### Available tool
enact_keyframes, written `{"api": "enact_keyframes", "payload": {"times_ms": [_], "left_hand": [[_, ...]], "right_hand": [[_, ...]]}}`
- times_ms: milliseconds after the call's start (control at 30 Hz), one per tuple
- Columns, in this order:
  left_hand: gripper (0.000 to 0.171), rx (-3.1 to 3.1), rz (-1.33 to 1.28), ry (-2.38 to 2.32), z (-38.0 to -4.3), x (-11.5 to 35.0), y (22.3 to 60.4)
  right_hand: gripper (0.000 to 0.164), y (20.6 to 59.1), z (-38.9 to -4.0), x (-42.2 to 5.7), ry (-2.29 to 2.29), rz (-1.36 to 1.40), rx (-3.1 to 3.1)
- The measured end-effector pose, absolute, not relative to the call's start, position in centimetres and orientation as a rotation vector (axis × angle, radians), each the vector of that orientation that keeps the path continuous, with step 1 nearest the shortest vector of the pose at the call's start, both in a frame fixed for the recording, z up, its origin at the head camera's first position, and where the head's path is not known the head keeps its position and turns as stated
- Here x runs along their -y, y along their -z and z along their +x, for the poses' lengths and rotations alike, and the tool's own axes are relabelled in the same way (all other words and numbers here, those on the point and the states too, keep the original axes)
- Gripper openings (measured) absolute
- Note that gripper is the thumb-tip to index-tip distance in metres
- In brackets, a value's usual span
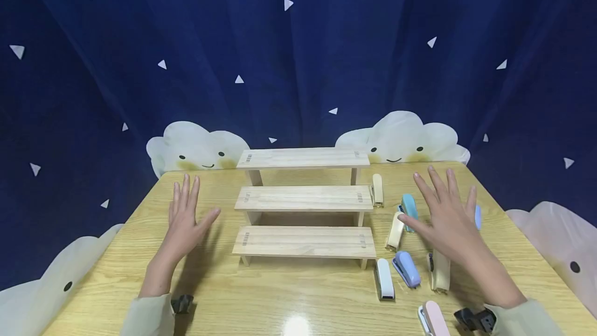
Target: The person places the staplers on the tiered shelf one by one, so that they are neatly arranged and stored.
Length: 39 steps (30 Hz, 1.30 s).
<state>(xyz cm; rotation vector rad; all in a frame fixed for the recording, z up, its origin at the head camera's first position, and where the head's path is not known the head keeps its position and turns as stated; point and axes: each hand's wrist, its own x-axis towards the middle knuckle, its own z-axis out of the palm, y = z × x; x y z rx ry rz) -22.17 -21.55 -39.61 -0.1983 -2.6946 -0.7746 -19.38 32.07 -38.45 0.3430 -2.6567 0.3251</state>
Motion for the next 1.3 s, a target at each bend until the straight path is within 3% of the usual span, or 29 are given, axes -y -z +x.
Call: {"api": "enact_keyframes", "payload": {"times_ms": [533,1300], "left_hand": [[0.106,2.810,-0.361,1.040,-20.5,22.5,41.1],[0.098,2.955,-0.622,1.051,-20.7,21.9,41.7]], "right_hand": [[0.107,40.3,-16.4,-34.5,-0.425,0.478,2.621],[0.115,43.3,-12.6,-37.0,-0.493,0.657,2.625]]}}
